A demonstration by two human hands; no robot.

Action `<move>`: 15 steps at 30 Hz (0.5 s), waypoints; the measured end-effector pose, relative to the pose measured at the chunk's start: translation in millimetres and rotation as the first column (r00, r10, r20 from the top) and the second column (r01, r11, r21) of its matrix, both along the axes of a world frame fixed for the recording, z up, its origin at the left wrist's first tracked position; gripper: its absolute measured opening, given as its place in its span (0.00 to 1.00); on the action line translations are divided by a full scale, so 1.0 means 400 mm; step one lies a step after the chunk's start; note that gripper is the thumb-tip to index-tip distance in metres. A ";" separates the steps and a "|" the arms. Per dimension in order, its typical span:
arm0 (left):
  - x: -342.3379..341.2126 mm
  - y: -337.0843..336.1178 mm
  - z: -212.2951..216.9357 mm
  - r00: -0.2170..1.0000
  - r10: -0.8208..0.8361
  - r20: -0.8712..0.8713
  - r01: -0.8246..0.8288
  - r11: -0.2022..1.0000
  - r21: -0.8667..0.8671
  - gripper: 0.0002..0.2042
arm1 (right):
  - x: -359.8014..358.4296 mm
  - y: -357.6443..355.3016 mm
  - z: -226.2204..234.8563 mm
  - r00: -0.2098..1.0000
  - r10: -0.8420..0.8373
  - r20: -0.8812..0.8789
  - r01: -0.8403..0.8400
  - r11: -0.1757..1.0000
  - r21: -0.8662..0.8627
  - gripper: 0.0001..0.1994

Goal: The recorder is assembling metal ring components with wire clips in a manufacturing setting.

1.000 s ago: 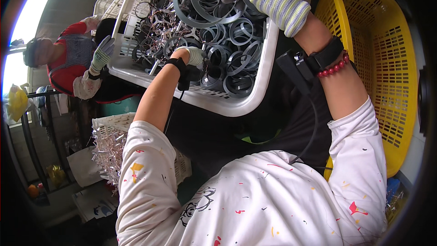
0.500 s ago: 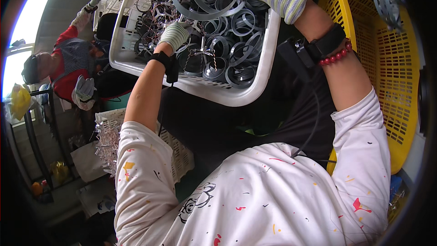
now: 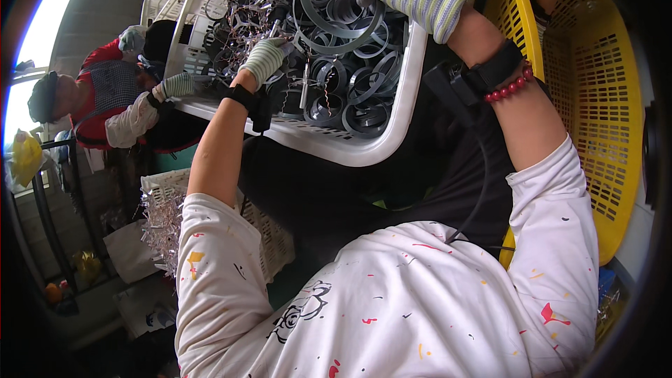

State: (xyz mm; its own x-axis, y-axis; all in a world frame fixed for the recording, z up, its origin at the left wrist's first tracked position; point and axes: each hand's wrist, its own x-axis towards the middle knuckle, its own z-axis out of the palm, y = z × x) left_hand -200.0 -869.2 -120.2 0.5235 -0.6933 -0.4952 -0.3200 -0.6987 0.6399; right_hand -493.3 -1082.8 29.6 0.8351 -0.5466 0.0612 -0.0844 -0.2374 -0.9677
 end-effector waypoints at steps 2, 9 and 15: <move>-0.075 -0.060 0.091 0.984 0.176 -0.020 -0.177 0.970 -0.166 0.10 | -0.027 0.003 0.014 0.999 0.005 -0.038 0.003 0.975 0.223 0.07; -0.142 -0.028 0.308 0.942 0.273 -0.195 -0.335 0.741 -0.582 0.08 | 0.079 -0.013 -0.120 0.995 -0.021 -0.098 0.036 0.987 0.154 0.18; -0.250 -0.036 0.342 0.976 0.145 -0.164 -0.217 0.738 -0.639 0.11 | 0.094 0.023 -0.137 0.999 0.004 -0.053 0.013 0.946 0.324 0.14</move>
